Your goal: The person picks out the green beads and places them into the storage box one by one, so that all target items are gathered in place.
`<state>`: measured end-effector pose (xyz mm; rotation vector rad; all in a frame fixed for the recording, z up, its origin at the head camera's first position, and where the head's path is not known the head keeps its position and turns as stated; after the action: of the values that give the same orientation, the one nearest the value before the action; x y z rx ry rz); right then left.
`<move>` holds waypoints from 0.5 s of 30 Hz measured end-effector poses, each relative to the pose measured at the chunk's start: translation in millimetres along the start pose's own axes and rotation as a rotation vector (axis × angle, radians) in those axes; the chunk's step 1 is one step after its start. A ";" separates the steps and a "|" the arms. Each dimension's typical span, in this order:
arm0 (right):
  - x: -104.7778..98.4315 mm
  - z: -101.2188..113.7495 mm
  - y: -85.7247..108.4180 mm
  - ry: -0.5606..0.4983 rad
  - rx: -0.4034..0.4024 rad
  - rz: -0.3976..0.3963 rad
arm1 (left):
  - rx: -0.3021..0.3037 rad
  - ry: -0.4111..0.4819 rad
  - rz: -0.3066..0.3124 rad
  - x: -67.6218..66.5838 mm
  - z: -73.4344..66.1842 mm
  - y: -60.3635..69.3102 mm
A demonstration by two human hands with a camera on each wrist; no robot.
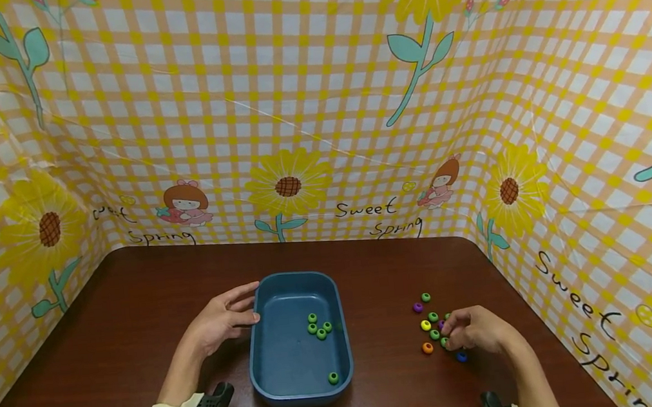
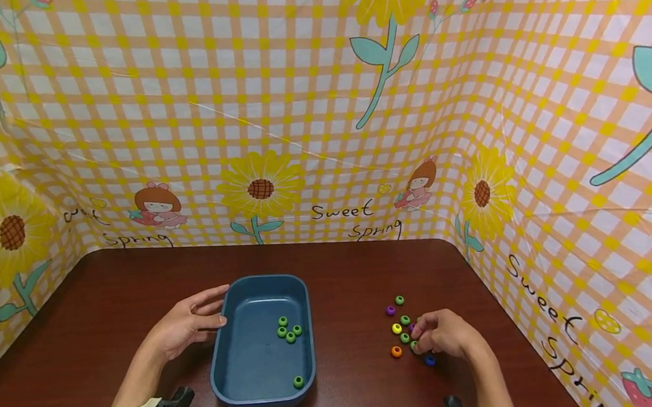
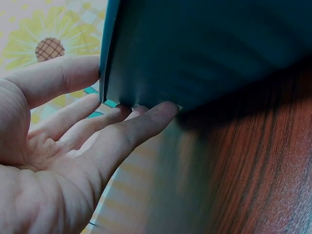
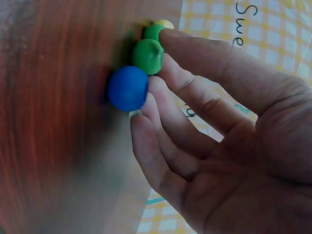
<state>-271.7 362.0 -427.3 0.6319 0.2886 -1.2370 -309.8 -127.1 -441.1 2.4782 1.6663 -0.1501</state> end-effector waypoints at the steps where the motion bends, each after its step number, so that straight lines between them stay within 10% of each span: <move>1: 0.4 -0.9 -0.8 0.001 0.004 -0.003 | 0.001 0.000 0.002 0.1 -0.1 -0.1; 15: 1.4 -0.1 -4.0 0.033 0.026 -0.056 | 0.005 0.003 0.000 0.3 -1.3 -0.1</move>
<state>-274.9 360.2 -429.3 0.6712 0.3204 -1.2869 -309.7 -126.6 -439.9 2.4834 1.6697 -0.1511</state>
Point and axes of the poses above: each hand's wrist, its own y-axis away from the middle knuckle, its own x-axis out of the palm, z = x × y, the point moved 4 cm from there along -y, towards the middle knuckle, and after that the axes turned 9 degrees about -y, right-handed, at the moved point
